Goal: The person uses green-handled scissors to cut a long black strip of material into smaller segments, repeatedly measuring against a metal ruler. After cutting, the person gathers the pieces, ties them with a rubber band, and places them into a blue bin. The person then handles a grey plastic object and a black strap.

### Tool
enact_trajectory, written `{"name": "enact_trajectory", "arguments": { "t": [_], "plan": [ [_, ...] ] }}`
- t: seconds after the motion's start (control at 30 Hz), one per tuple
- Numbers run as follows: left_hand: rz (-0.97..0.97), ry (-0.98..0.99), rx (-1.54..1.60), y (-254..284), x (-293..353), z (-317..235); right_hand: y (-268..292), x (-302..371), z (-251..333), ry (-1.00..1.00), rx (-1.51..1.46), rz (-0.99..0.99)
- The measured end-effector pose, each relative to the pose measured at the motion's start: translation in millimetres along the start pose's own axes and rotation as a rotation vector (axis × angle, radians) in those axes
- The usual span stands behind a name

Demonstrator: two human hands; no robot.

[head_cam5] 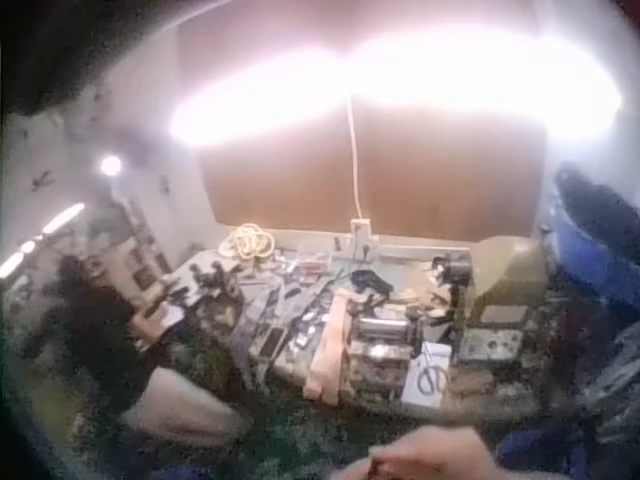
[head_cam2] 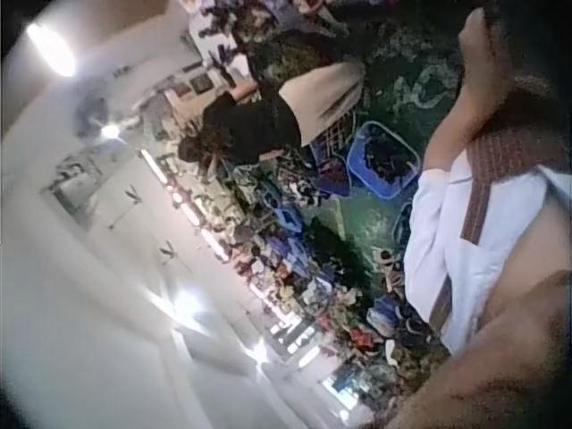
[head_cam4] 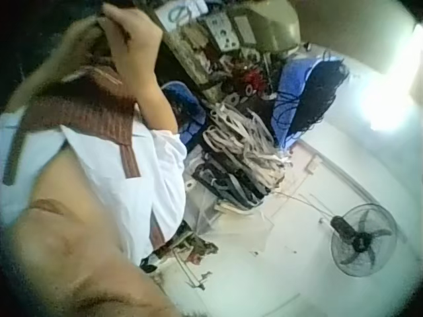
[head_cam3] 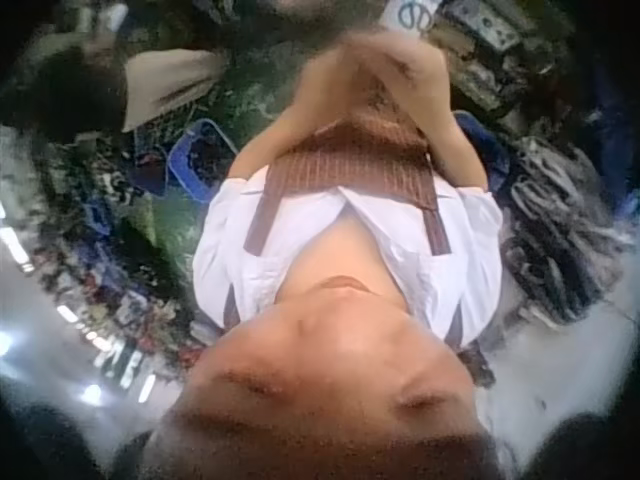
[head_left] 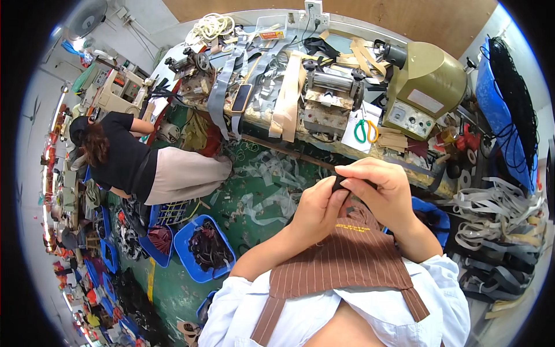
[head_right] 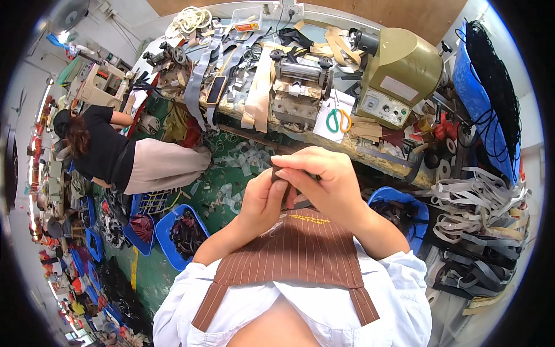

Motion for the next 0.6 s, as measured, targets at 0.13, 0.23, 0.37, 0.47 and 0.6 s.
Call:
{"name": "enact_trajectory", "arguments": {
  "t": [0.13,0.23,0.37,0.47,0.6],
  "plan": [
    [0.032,0.262,0.324,-2,8,21,-6,4,-3,0.141,0.135,-0.031],
    [0.012,0.292,0.413,-4,5,26,-6,3,-15,-0.009,-0.006,-0.028],
    [0.050,0.124,0.160,-6,-7,30,2,5,-32,-0.094,-0.096,-0.090],
    [0.037,0.164,0.052,-9,-16,38,9,5,-43,-0.039,-0.041,-0.117],
    [0.004,0.184,-0.054,-26,-19,83,23,20,-82,-0.135,0.050,-0.086]
  ]
}}
Point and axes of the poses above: each hand's wrist, its own x-axis away from the middle knuckle, its own y-axis out of the back of the hand, z = x × y, the point moved 7 cm from there along -x, towards the middle knuckle, and after that the axes turned 6 degrees about y, right-handed, at the moved point
